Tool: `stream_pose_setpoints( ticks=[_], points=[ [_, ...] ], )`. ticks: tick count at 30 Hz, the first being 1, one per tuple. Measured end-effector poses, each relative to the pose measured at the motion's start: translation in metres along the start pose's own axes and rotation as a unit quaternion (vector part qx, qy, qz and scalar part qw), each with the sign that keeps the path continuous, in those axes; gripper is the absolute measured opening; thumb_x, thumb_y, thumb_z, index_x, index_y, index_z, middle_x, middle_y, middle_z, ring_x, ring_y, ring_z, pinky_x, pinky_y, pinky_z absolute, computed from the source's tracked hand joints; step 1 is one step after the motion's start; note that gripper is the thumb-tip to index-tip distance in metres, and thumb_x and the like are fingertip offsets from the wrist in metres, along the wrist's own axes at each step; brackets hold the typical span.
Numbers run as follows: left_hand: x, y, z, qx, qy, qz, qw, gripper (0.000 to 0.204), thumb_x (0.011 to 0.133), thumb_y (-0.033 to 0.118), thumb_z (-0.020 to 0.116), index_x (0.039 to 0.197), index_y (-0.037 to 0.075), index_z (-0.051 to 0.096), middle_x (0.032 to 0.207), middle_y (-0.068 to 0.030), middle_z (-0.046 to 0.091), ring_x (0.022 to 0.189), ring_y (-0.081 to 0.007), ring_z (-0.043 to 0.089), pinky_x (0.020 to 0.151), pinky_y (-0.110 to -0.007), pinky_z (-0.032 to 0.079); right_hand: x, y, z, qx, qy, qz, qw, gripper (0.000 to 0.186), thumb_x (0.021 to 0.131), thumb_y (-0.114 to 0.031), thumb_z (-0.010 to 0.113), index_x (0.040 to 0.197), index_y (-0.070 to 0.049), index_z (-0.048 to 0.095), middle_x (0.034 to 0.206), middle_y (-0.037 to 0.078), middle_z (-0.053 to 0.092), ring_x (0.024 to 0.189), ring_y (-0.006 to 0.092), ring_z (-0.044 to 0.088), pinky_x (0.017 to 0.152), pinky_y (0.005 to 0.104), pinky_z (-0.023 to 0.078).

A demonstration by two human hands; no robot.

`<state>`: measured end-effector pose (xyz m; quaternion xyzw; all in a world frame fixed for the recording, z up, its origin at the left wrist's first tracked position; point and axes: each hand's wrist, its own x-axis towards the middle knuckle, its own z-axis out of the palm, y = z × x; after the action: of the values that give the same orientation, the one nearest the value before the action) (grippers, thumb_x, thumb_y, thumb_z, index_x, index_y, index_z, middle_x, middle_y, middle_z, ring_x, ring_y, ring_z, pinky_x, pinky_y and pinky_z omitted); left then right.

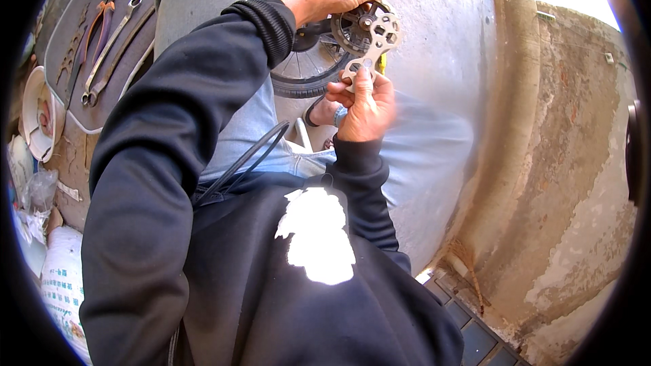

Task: The person sits on the ground and uses a multi-tool to adjust the hub of a bicycle wheel. They repeatedly insert the tool into the wheel's center and rotate it, manipulating the internal components of the wheel hub.

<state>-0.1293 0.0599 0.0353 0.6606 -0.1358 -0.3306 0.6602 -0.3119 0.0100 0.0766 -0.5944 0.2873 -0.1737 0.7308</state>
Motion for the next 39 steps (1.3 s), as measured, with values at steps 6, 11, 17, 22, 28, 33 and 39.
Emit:
stream_pose_setpoints(
  ticks=[6, 11, 17, 22, 28, 33, 39],
  points=[
    [-0.006, 0.007, 0.002, 0.011, -0.002, -0.011, 1.000, 0.057, 0.078, 0.064, 0.058, 0.080, 0.007, 0.066, 0.077, -0.0045, 0.063, 0.074, -0.0128, 0.055, 0.069, -0.027, 0.040, 0.003, 0.006, -0.008, -0.017, -0.016, 0.052, 0.998, 0.018, 0.090, -0.014, 0.057, 0.094, 0.001, 0.048, 0.073, 0.012, 0.059, 0.055, 0.0187, 0.063, 0.044, 0.0256, 0.052],
    [-0.002, 0.004, -0.001, 0.015, -0.014, -0.014, 1.000, 0.059, 0.077, 0.065, 0.057, 0.082, 0.008, 0.067, 0.078, -0.0056, 0.063, 0.075, -0.0143, 0.056, 0.072, -0.029, 0.040, 0.005, 0.009, -0.008, -0.033, -0.014, 0.074, 0.997, 0.021, 0.091, -0.018, 0.056, 0.094, 0.002, 0.048, 0.073, 0.012, 0.059, 0.053, 0.0184, 0.063, 0.042, 0.0250, 0.051],
    [-0.005, 0.005, -0.001, 0.011, -0.015, -0.007, 1.000, 0.058, 0.077, 0.065, 0.057, 0.083, 0.008, 0.067, 0.080, -0.0049, 0.063, 0.077, -0.0144, 0.055, 0.074, -0.030, 0.040, 0.003, 0.009, 0.001, -0.072, -0.021, 0.108, 0.991, 0.024, 0.093, -0.022, 0.052, 0.095, 0.001, 0.048, 0.072, 0.012, 0.060, 0.052, 0.0175, 0.062, 0.042, 0.0246, 0.050],
    [0.000, 0.002, 0.001, 0.005, -0.022, -0.011, 1.000, 0.056, 0.078, 0.064, 0.057, 0.085, 0.009, 0.067, 0.080, -0.0038, 0.063, 0.076, -0.0135, 0.054, 0.073, -0.029, 0.040, 0.002, 0.008, 0.000, -0.073, -0.014, 0.106, 0.992, 0.023, 0.093, -0.023, 0.052, 0.095, 0.001, 0.050, 0.071, 0.012, 0.061, 0.048, 0.0156, 0.060, 0.040, 0.0234, 0.047],
    [-0.003, 0.003, 0.000, 0.002, -0.018, 0.001, 1.000, 0.057, 0.079, 0.063, 0.057, 0.085, 0.007, 0.067, 0.079, -0.0044, 0.063, 0.073, -0.0129, 0.053, 0.070, -0.028, 0.040, 0.010, -0.006, -0.019, -0.125, 0.030, 0.067, 0.989, 0.024, 0.091, -0.023, 0.057, 0.085, 0.000, 0.054, 0.063, 0.008, 0.058, 0.042, 0.0112, 0.054, 0.038, 0.0215, 0.043],
    [-0.003, 0.003, -0.001, 0.013, -0.010, -0.006, 1.000, 0.058, 0.079, 0.062, 0.057, 0.083, 0.006, 0.067, 0.077, -0.0048, 0.062, 0.073, -0.0128, 0.054, 0.068, -0.029, 0.039, 0.029, -0.025, -0.029, -0.207, 0.068, -0.014, 0.976, 0.023, 0.088, -0.020, 0.060, 0.082, 0.002, 0.057, 0.059, 0.006, 0.057, 0.041, 0.0094, 0.051, 0.038, 0.0209, 0.040],
    [-0.006, 0.007, -0.001, -0.008, -0.025, -0.004, 1.000, 0.057, 0.079, 0.063, 0.056, 0.083, 0.006, 0.067, 0.077, -0.0045, 0.063, 0.075, -0.0129, 0.055, 0.069, -0.029, 0.040, 0.076, -0.057, -0.036, -0.276, 0.069, -0.120, 0.951, 0.023, 0.085, -0.018, 0.064, 0.081, 0.004, 0.060, 0.061, 0.007, 0.058, 0.041, 0.0091, 0.049, 0.038, 0.0216, 0.039]
  ],
)
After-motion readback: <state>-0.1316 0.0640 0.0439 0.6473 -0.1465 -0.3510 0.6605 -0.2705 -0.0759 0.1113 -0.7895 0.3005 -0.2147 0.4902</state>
